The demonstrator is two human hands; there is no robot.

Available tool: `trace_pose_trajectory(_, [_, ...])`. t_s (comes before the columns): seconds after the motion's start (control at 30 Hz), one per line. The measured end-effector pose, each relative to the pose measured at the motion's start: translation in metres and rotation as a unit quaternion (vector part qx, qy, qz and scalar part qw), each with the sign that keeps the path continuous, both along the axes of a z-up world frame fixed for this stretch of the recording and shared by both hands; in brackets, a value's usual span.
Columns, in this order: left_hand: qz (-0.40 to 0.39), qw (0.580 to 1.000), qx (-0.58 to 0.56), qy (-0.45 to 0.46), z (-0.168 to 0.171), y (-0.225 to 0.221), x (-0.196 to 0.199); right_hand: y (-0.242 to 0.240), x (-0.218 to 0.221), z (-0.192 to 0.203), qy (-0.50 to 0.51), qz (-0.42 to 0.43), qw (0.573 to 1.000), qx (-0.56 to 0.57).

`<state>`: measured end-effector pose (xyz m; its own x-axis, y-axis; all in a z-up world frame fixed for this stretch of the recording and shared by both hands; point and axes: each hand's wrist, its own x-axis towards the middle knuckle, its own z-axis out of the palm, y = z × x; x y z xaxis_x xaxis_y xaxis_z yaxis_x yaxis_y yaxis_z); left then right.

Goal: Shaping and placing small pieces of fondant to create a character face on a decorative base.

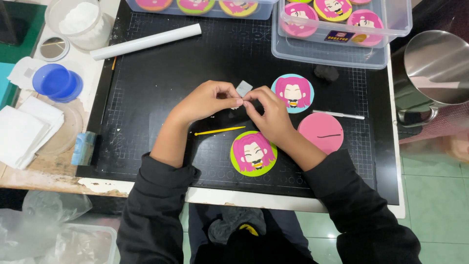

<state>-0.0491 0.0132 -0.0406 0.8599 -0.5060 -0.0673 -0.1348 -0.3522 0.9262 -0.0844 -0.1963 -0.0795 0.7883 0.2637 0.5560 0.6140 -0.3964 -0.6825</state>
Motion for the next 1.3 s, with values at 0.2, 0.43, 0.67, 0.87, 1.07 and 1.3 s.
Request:
trace_pose_trajectory(0.2, [0.001,0.999,0.034,0.01,0.009,0.0,-0.004,0.001,0.001,-0.005,0.067,0.021,0.997,-0.026])
trace_pose_trajectory(0.43, [0.111,0.994,0.012,0.0,-0.013,0.025,0.018,0.006,0.008,0.0,0.126,0.034,0.981,-0.143])
trace_pose_trajectory(0.67, [0.238,0.971,-0.032,-0.003,0.019,0.017,0.002,0.01,0.016,-0.026,-0.044,0.01,0.94,-0.338])
trace_pose_trajectory(0.87, [0.226,0.966,-0.089,-0.088,0.025,0.018,-0.009,0.017,0.013,-0.021,-0.073,-0.01,0.919,-0.387])
trace_pose_trajectory(1.07, [0.172,0.966,-0.157,-0.115,0.039,0.013,-0.068,0.008,0.017,-0.025,-0.038,-0.017,0.939,-0.342])
trace_pose_trajectory(1.3, [0.21,0.952,-0.203,-0.091,-0.009,0.002,-0.12,0.0,-0.015,0.015,0.025,0.029,0.969,-0.242])
